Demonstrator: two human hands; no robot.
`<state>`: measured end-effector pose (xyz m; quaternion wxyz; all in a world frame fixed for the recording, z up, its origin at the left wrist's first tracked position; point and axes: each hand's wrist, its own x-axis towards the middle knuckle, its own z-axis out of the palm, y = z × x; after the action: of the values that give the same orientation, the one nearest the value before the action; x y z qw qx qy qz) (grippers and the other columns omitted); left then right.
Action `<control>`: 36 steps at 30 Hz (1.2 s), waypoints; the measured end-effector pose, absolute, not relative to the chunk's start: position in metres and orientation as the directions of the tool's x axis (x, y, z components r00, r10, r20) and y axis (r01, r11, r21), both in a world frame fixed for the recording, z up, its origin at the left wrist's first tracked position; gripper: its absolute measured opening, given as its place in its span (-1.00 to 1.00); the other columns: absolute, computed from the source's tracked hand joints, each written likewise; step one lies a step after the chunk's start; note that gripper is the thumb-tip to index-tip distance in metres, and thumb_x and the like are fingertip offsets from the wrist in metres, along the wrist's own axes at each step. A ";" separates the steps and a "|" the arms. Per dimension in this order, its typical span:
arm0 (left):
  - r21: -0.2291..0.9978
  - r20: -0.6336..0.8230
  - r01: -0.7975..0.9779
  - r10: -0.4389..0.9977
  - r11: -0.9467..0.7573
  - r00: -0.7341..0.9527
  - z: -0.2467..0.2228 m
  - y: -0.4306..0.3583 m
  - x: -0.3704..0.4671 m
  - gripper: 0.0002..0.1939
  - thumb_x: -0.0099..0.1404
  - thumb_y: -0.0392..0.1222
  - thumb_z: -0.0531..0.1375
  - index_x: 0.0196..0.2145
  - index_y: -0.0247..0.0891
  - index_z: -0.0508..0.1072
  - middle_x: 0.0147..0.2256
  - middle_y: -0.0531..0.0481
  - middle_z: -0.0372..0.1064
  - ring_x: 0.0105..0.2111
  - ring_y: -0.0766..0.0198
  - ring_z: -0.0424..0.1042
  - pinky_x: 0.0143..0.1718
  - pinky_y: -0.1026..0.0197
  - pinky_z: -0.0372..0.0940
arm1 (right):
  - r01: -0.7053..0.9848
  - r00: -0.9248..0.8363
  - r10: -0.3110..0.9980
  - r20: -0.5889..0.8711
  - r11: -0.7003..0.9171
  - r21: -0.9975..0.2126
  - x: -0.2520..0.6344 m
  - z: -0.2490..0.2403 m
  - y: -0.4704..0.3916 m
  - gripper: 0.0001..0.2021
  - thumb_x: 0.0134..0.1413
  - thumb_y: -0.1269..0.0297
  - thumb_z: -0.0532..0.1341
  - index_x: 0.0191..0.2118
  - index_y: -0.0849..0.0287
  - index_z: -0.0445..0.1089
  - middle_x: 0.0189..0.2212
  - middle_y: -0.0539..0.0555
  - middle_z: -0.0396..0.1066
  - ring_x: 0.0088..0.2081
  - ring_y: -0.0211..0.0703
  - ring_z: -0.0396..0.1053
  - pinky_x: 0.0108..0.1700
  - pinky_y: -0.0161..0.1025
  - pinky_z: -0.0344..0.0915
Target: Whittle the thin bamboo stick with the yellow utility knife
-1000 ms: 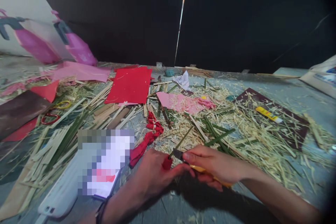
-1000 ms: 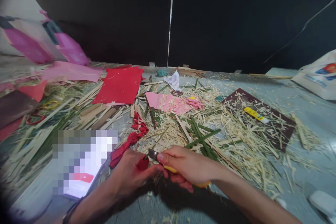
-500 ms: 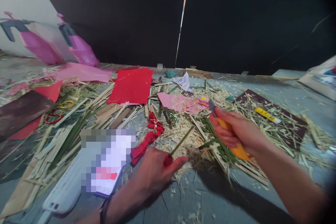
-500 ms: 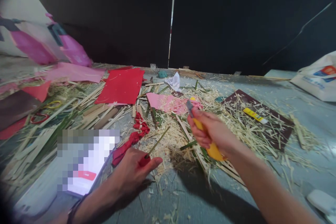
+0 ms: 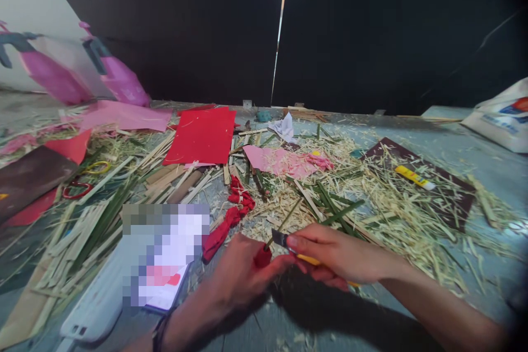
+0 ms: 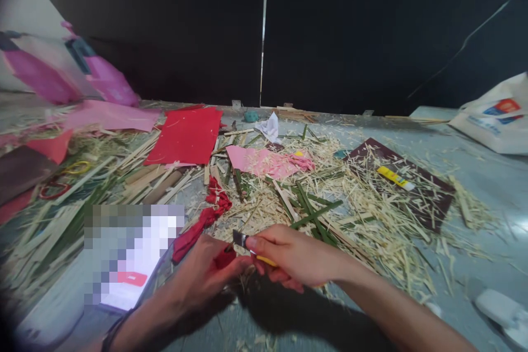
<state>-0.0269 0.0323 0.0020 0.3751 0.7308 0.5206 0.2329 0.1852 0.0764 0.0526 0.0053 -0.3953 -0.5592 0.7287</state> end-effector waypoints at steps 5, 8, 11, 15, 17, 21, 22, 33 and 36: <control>0.738 -0.100 0.672 0.975 -0.059 0.196 0.002 0.033 -0.025 -0.40 0.40 0.23 0.07 -0.66 -0.23 0.26 -0.66 0.11 0.10 -0.59 0.35 -0.01 -0.48 0.20 -0.10 | 0.245 -0.628 0.576 -0.523 -0.492 -0.835 0.193 0.057 0.083 -0.48 0.27 -0.25 0.14 -0.43 0.14 0.20 -0.71 -0.20 0.01 -0.75 -0.44 -0.07 -0.74 -0.49 0.00; 0.740 -0.177 0.672 0.970 0.019 0.168 0.008 0.031 -0.023 -0.38 0.35 0.27 0.11 -0.69 -0.20 0.20 -0.65 0.12 0.02 -0.57 0.33 -0.03 -0.47 0.21 -0.06 | 0.002 -0.437 0.830 -0.348 -0.386 -0.922 0.216 0.070 0.101 -0.51 0.28 -0.14 0.21 -0.48 0.14 0.16 -0.70 -0.19 -0.03 -0.73 -0.45 -0.11 -0.73 -0.48 -0.07; 0.813 -0.417 0.511 0.892 0.280 0.175 0.012 0.025 -0.022 -0.41 0.27 0.35 0.14 -0.63 -0.17 0.21 -0.65 0.15 0.00 -0.60 0.34 0.02 -0.54 0.25 -0.03 | -0.107 -0.351 0.885 -0.306 -0.362 -0.926 0.238 0.084 0.113 -0.56 0.33 -0.08 0.17 -0.45 0.14 0.22 -0.71 -0.16 -0.02 -0.73 -0.43 -0.17 -0.73 -0.44 -0.10; 0.823 -0.564 0.230 0.797 0.520 0.216 0.004 0.019 -0.024 -0.42 0.23 0.45 0.12 -0.48 -0.15 0.20 -0.67 0.23 0.05 -0.68 0.40 0.03 -0.64 0.31 -0.04 | 0.052 -0.466 0.815 -0.346 -0.364 -0.930 0.233 0.085 0.102 -0.55 0.32 -0.14 0.15 -0.43 0.15 0.25 -0.71 -0.15 0.01 -0.73 -0.41 -0.12 -0.72 -0.42 -0.10; 0.833 -0.551 0.106 0.802 0.542 0.229 -0.002 0.021 -0.026 -0.45 0.19 0.39 0.22 -0.46 -0.16 0.21 -0.66 0.26 0.07 -0.68 0.44 0.03 -0.65 0.34 -0.02 | 0.173 -0.527 0.766 -0.368 -0.327 -0.929 0.221 0.081 0.090 -0.53 0.34 -0.17 0.11 -0.39 0.16 0.26 -0.67 -0.15 0.03 -0.70 -0.42 -0.06 -0.68 -0.43 -0.06; 0.803 -0.561 0.012 0.750 0.596 0.350 -0.008 0.025 -0.028 -0.46 0.20 0.32 0.25 -0.55 -0.19 0.24 -0.72 0.23 0.06 -0.72 0.46 0.01 -0.69 0.34 -0.07 | 0.425 -0.600 0.662 -0.449 -0.213 -0.880 0.201 0.077 0.074 -0.47 0.38 -0.22 -0.02 -0.34 0.18 0.27 -0.62 -0.12 0.09 -0.64 -0.40 0.04 -0.64 -0.45 -0.01; 0.805 -0.554 0.010 0.745 0.594 0.371 -0.008 0.026 -0.028 -0.46 0.22 0.31 0.25 -0.57 -0.19 0.26 -0.73 0.21 0.06 -0.73 0.46 0.01 -0.69 0.33 -0.07 | 0.473 -0.619 0.632 -0.467 -0.175 -0.863 0.199 0.078 0.072 -0.45 0.39 -0.22 -0.04 -0.35 0.19 0.28 -0.61 -0.11 0.11 -0.63 -0.40 0.06 -0.62 -0.45 0.01; 0.766 -0.498 -0.032 0.624 0.642 0.601 0.005 0.031 -0.031 -0.52 0.15 0.26 0.29 -0.53 -0.26 0.45 -0.70 0.12 0.18 -0.71 0.41 0.13 -0.67 0.31 0.05 | 0.572 -0.682 0.599 -0.419 0.079 -0.817 0.190 0.084 0.065 -0.48 0.49 -0.02 -0.09 -0.38 0.22 0.33 -0.54 -0.03 0.25 -0.52 -0.35 0.21 -0.47 -0.42 0.14; 0.843 -0.409 -0.017 0.662 0.538 0.628 0.005 0.034 -0.029 -0.54 0.13 0.24 0.30 -0.53 -0.28 0.49 -0.66 0.10 0.20 -0.63 0.42 0.13 -0.58 0.31 0.07 | 0.581 -0.677 0.460 -0.575 -0.145 -0.801 0.189 0.080 0.065 -0.50 0.45 -0.10 -0.06 -0.34 0.20 0.29 -0.61 -0.09 0.16 -0.65 -0.39 0.14 -0.63 -0.46 0.08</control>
<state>-0.0288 0.0335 0.0053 0.7929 0.4307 0.3743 0.2139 0.1890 0.0650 0.0803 -0.0472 -0.3990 -0.6521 0.6430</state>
